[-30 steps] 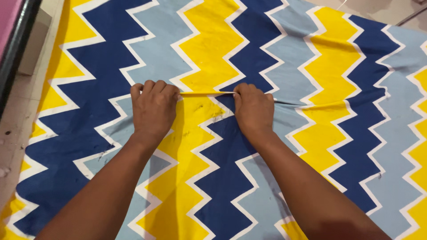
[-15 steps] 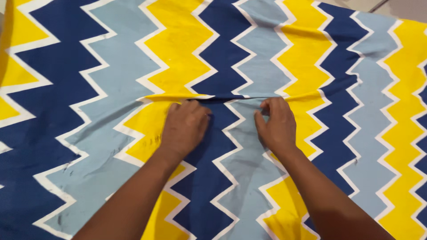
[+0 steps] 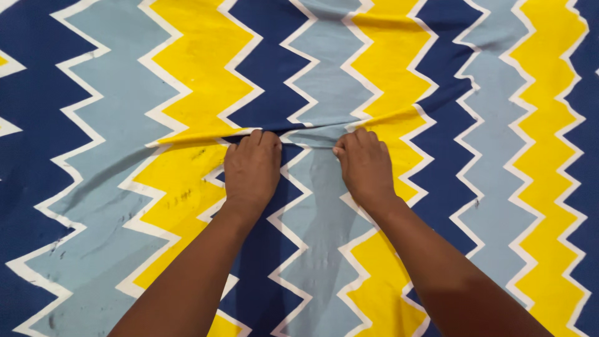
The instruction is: The person smoothes a patterned bedsheet on a bed by hand, reaching and pulling the fabric across the surface and edges.
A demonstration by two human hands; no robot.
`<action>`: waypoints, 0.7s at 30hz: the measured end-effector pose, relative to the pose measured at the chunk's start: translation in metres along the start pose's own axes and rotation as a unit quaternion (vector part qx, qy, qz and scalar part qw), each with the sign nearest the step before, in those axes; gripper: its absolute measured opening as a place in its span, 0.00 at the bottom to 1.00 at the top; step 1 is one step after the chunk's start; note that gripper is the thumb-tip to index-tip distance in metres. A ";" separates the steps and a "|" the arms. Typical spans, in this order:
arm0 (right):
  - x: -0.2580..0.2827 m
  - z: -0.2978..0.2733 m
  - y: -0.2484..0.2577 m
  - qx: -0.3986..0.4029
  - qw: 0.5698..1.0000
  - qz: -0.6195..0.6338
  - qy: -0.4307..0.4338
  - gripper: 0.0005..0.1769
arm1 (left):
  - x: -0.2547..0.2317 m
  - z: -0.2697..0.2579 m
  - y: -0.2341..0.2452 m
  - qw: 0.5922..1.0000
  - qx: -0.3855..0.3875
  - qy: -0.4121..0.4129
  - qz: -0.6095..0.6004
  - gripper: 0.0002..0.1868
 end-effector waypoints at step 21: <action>-0.053 -0.040 0.018 -0.007 0.999 -0.003 -0.050 0.07 | -0.054 -0.009 -0.021 0.998 0.032 0.010 -0.049 0.11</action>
Point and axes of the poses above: each hand's wrist, its own z-axis towards the middle knuckle, its own y-axis out of the back of the hand, x = y × z, the point moved 3 cm from there along z, towards the middle knuckle, and after that the axes turned 2 degrees about -x, right-handed, at the moved point
